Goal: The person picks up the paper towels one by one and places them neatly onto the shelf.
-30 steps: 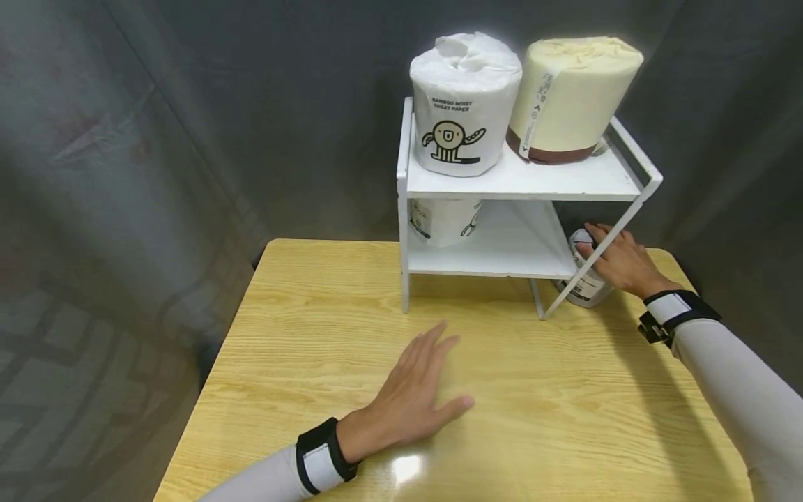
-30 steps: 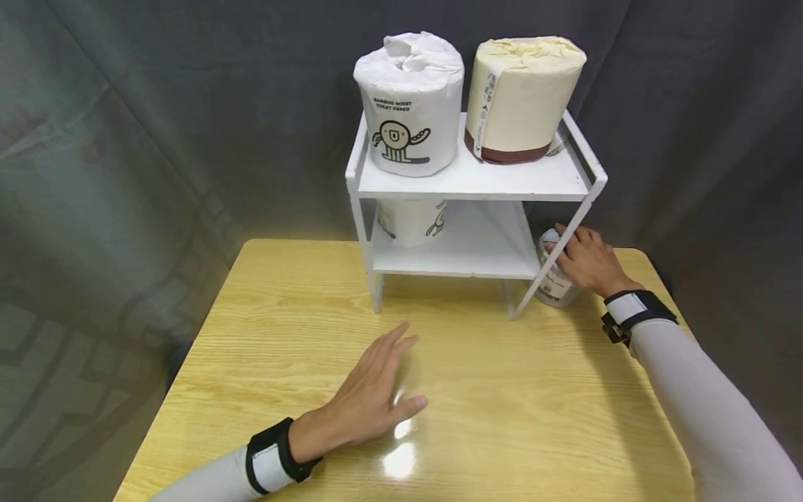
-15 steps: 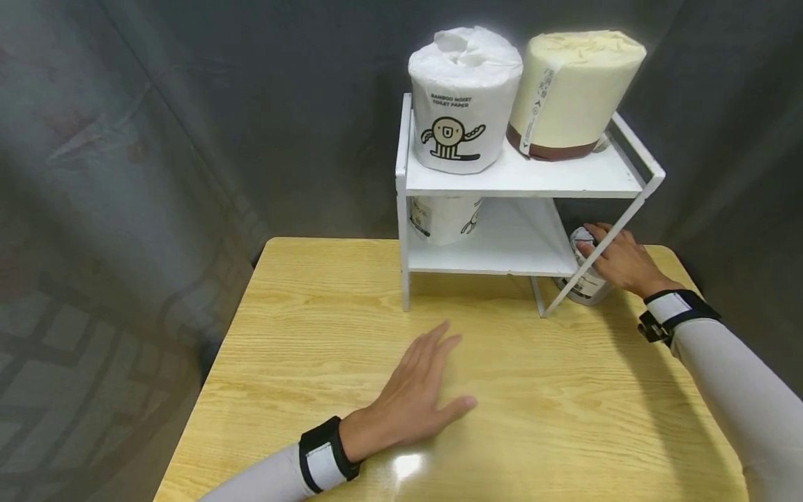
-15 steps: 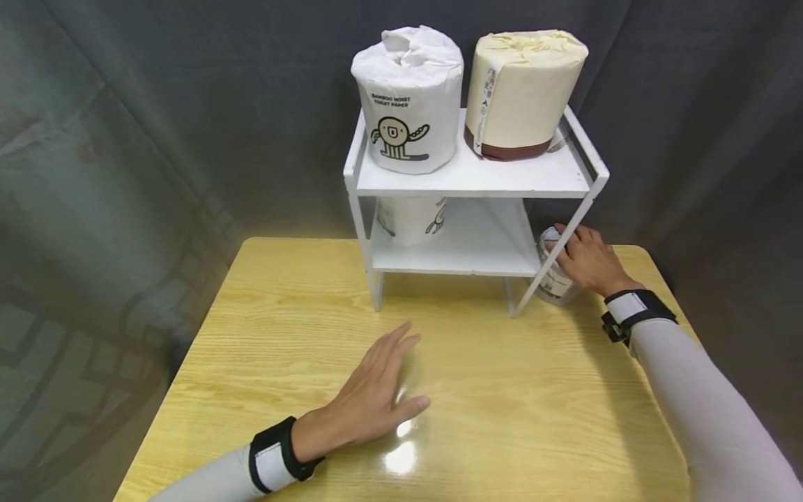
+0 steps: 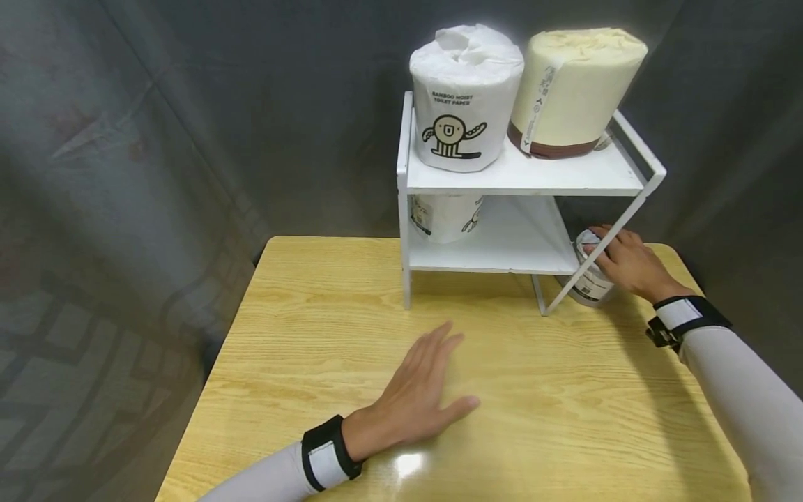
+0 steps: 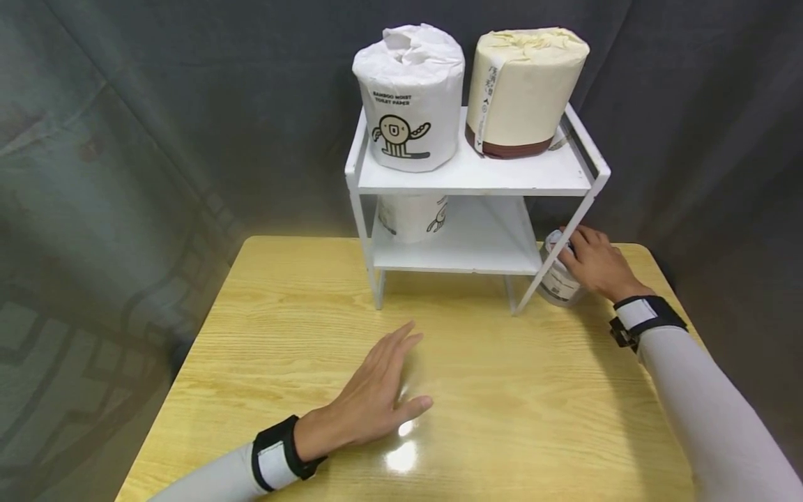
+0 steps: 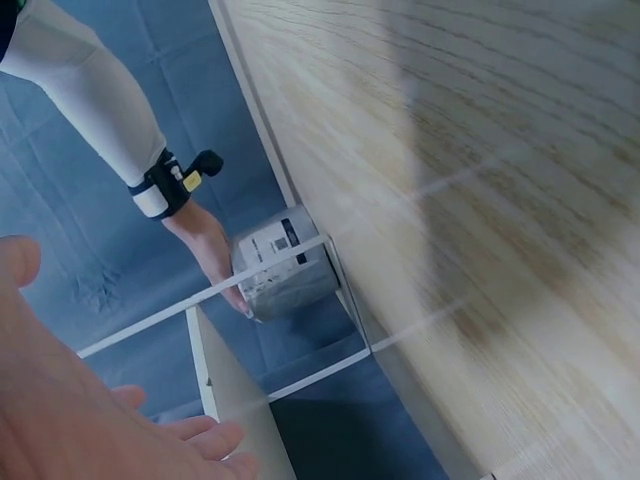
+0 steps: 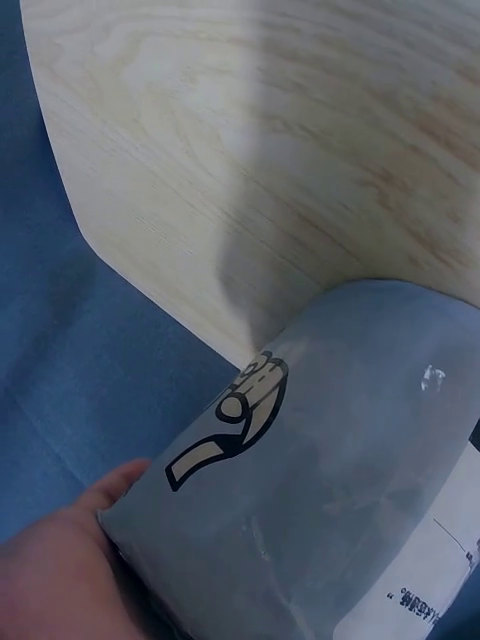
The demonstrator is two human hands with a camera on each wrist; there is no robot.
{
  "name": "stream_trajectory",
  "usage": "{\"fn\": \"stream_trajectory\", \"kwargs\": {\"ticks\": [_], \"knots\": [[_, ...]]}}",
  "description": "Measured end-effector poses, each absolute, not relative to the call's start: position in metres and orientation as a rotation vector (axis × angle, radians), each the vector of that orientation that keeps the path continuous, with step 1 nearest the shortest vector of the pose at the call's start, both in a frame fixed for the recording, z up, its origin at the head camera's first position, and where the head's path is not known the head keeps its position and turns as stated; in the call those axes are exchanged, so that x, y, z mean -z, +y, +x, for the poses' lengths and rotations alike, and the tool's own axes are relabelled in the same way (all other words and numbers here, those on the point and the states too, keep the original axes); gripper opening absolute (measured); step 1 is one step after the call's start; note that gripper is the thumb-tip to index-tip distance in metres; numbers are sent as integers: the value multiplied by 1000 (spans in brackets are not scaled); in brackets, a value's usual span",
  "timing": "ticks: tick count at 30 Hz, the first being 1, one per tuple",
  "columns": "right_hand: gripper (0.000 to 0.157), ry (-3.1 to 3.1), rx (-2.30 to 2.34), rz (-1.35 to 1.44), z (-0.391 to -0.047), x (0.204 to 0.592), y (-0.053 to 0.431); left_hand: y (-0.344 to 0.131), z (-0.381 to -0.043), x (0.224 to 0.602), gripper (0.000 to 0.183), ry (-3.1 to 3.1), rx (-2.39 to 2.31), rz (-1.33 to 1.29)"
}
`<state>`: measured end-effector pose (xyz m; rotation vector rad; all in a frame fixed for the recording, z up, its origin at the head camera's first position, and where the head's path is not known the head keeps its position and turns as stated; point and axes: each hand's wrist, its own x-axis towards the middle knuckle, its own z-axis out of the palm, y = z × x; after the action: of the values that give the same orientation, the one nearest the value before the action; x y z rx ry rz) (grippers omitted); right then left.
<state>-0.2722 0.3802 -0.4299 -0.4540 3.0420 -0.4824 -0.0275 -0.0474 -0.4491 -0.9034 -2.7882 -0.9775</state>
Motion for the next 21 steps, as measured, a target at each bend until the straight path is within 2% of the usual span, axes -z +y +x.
{"fn": "stream_trajectory", "kwargs": {"ticks": [21], "knots": [[69,3069,423,-461,-246,436,398,-45,-27,451,86,-2804,1029,-910]]}}
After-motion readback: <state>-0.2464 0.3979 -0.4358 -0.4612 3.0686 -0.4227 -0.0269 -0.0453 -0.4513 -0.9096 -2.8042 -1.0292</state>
